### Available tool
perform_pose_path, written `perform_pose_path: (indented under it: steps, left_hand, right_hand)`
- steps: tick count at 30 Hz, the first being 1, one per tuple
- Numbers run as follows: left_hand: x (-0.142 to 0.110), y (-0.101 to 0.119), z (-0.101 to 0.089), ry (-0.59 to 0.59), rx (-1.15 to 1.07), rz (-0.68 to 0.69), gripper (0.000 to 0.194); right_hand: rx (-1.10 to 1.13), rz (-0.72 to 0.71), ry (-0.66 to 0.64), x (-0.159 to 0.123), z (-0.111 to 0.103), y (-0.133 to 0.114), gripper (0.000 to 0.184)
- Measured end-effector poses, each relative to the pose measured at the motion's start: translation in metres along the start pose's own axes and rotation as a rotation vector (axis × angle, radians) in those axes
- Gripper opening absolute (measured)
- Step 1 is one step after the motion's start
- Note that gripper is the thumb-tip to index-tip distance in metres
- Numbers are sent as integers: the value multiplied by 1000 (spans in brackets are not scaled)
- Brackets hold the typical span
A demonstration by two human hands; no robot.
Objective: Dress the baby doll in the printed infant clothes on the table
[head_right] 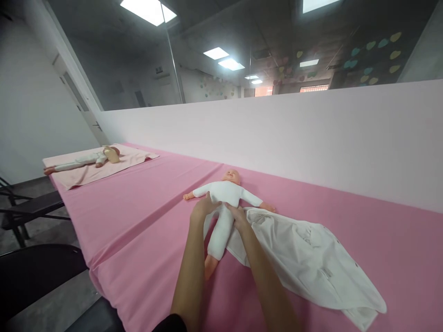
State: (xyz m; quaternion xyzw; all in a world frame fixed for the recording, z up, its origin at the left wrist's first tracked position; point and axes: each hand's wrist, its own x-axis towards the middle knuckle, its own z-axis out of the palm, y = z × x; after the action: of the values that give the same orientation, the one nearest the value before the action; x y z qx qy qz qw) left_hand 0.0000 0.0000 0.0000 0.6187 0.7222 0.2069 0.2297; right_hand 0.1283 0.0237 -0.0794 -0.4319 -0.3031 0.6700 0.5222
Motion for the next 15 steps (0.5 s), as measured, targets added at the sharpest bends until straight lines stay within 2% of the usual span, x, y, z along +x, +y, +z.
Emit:
perform_pose_path:
  steps: [2,5,10,15]
  left_hand:
    - [-4,6,-6,-40,60,-61,86]
    - [-10,17,-16,-27,80,-49,85]
    - [-31,37,-32,178,87,40,73]
    - [-50,42,-46,314,20,120,72]
  right_hand:
    - [24,-19,50,4,-2,4,40]
    - [53,-69,76,9,-3,8,47]
    - [108,-146,13,5,0,-1,48]
    - [122,-270,-82,-15,7,-36,52]
